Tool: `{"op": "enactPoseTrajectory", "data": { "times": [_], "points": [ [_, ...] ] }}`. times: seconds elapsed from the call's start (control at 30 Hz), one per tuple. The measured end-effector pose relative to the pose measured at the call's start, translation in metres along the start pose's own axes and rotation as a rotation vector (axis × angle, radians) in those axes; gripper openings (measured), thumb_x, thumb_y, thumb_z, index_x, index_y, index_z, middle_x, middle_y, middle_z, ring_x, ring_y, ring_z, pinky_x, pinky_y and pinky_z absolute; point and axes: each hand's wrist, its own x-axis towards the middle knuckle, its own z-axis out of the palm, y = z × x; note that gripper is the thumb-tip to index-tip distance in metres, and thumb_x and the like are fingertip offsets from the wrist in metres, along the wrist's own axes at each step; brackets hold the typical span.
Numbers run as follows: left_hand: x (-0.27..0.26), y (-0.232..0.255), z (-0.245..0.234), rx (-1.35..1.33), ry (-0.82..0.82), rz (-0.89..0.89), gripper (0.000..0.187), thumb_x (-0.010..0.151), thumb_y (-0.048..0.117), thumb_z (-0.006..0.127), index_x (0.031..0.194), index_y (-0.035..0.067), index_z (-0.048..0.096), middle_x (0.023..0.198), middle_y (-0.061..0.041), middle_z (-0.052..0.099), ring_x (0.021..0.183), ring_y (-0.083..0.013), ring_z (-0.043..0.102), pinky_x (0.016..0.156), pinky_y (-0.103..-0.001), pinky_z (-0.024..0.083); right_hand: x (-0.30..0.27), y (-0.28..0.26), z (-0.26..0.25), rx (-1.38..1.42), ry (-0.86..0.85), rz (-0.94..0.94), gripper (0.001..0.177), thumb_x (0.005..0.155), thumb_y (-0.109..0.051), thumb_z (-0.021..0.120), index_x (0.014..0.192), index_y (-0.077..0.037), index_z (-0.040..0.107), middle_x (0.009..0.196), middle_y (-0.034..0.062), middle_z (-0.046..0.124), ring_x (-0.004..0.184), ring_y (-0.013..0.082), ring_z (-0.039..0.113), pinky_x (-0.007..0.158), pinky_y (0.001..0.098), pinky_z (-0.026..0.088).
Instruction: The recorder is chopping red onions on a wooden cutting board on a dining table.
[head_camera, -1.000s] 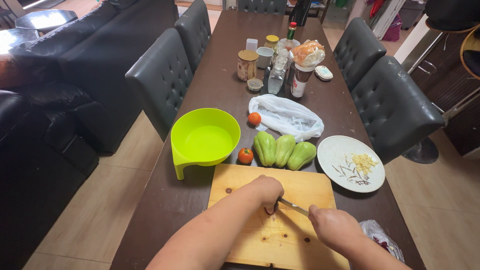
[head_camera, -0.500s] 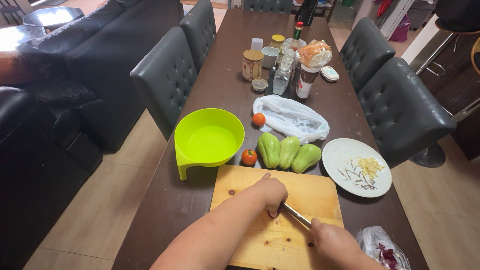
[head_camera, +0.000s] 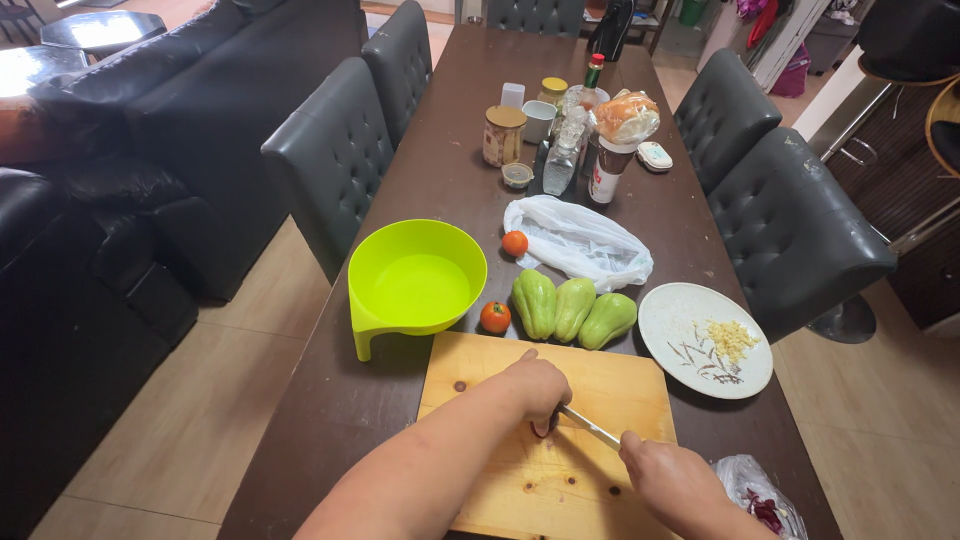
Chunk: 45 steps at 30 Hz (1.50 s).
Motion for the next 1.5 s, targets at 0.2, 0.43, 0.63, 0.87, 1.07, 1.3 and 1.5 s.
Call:
{"op": "enactPoseTrajectory", "data": {
  "times": [0.2, 0.43, 0.63, 0.87, 1.07, 1.3, 1.5],
  "points": [
    [-0.001, -0.002, 0.001, 0.030, 0.013, 0.014, 0.035, 0.061, 0.024, 0.091, 0.093, 0.019, 0.080, 0.089, -0.001, 0.077, 0.100, -0.0256, 0.069, 0.096, -0.045, 0.043, 0.006, 0.008, 0.016, 0.087, 0.031, -0.030, 0.016, 0.093, -0.027, 0.054, 0.092, -0.011, 0.055, 0.073, 0.0162, 0.070, 0.076, 0.0406, 0.069, 0.068, 0.0562, 0.052],
    [-0.003, 0.001, 0.001, 0.041, 0.016, -0.002, 0.033, 0.062, 0.024, 0.091, 0.093, 0.019, 0.081, 0.088, -0.002, 0.076, 0.097, -0.0247, 0.070, 0.094, -0.043, 0.043, 0.008, 0.007, 0.051, 0.127, 0.076, -0.044, 0.014, 0.091, -0.023, 0.056, 0.091, -0.009, 0.053, 0.069, 0.0187, 0.068, 0.071, 0.0424, 0.069, 0.068, 0.0554, 0.053],
    [0.004, -0.005, 0.004, 0.012, 0.033, 0.001, 0.040, 0.060, 0.021, 0.091, 0.098, 0.021, 0.078, 0.089, 0.000, 0.076, 0.096, -0.0225, 0.070, 0.090, -0.044, 0.044, 0.005, 0.002, 0.047, 0.109, 0.056, 0.008, 0.018, 0.096, -0.027, 0.053, 0.092, -0.010, 0.053, 0.071, 0.0182, 0.069, 0.073, 0.0422, 0.069, 0.070, 0.0555, 0.054],
    [-0.009, -0.004, 0.002, -0.015, 0.030, -0.039, 0.028, 0.061, 0.021, 0.088, 0.088, 0.020, 0.081, 0.083, 0.000, 0.077, 0.092, -0.0214, 0.071, 0.091, -0.041, 0.045, -0.004, -0.016, 0.001, 0.021, -0.017, 0.047, 0.019, 0.097, -0.028, 0.051, 0.094, -0.009, 0.054, 0.080, 0.0160, 0.071, 0.083, 0.0404, 0.069, 0.075, 0.0543, 0.053],
    [-0.010, -0.002, 0.000, -0.024, 0.043, -0.045, 0.023, 0.066, 0.022, 0.087, 0.088, 0.020, 0.080, 0.085, -0.001, 0.077, 0.091, -0.0219, 0.071, 0.086, -0.041, 0.048, -0.008, -0.019, -0.003, 0.056, -0.002, 0.036, 0.018, 0.096, -0.029, 0.051, 0.096, -0.011, 0.055, 0.080, 0.0155, 0.072, 0.083, 0.0400, 0.069, 0.074, 0.0544, 0.053],
    [-0.005, -0.003, 0.005, -0.086, 0.024, -0.079, 0.025, 0.065, 0.016, 0.087, 0.089, 0.016, 0.081, 0.089, -0.005, 0.077, 0.090, -0.0243, 0.074, 0.077, -0.042, 0.058, -0.005, -0.014, 0.021, 0.092, 0.042, 0.024, 0.017, 0.094, -0.027, 0.053, 0.094, -0.010, 0.055, 0.077, 0.0166, 0.071, 0.079, 0.0407, 0.069, 0.073, 0.0552, 0.053],
    [0.008, -0.013, 0.012, -0.128, 0.048, -0.055, 0.036, 0.062, 0.015, 0.090, 0.097, 0.016, 0.080, 0.094, -0.007, 0.076, 0.091, -0.0271, 0.072, 0.079, -0.043, 0.058, 0.000, -0.006, 0.060, 0.148, 0.084, 0.037, 0.017, 0.094, -0.027, 0.053, 0.092, -0.010, 0.054, 0.073, 0.0188, 0.070, 0.074, 0.0421, 0.069, 0.069, 0.0561, 0.054]
  ]
}}
